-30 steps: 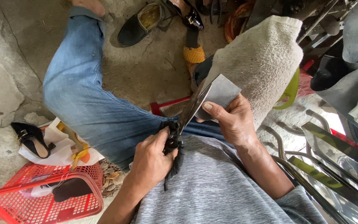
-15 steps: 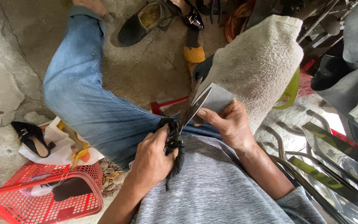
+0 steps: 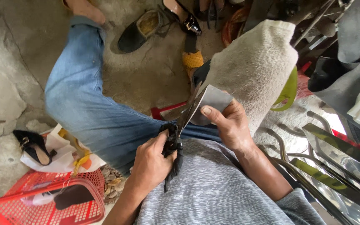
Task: Cutting a new sole material with scissors and fitting it onto a shoe for repair
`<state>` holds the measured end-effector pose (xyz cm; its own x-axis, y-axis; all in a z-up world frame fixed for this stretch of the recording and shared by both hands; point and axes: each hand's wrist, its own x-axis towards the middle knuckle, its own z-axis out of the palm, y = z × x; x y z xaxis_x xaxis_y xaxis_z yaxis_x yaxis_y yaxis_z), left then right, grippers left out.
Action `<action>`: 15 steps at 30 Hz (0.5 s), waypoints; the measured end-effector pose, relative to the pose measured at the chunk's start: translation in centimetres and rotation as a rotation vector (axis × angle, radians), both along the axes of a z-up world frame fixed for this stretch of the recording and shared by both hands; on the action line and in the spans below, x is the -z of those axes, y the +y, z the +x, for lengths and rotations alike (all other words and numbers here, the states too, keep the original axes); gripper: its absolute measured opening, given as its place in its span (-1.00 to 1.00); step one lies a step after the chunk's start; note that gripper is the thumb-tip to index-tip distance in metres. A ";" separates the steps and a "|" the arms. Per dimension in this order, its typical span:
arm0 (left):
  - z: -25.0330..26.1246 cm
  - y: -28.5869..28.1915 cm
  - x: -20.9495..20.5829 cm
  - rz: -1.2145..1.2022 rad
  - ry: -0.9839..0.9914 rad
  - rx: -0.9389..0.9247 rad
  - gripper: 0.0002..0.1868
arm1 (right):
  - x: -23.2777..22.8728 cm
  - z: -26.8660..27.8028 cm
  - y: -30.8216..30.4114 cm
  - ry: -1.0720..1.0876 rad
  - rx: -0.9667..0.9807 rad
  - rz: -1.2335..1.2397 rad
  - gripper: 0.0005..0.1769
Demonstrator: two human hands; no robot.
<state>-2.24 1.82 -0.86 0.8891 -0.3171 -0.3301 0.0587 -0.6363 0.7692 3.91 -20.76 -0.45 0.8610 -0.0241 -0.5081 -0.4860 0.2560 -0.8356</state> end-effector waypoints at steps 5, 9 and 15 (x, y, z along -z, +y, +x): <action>0.7 -0.7 -0.9 -0.035 0.044 0.001 -0.42 | 0.5 0.1 0.1 -0.011 0.166 0.080 -0.79; 1.0 -1.0 -1.3 -0.048 0.085 -0.006 -0.33 | 0.2 -0.3 0.3 0.028 0.072 -0.035 -0.89; 0.3 -1.0 -0.5 -0.035 0.037 0.001 -0.27 | 0.1 -0.4 0.4 0.023 0.073 -0.048 -0.90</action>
<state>-1.92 0.84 -0.39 0.8763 -0.3295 -0.3513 0.0870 -0.6091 0.7883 3.50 -20.38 -0.59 0.8443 -0.1116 -0.5241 -0.4863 0.2512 -0.8369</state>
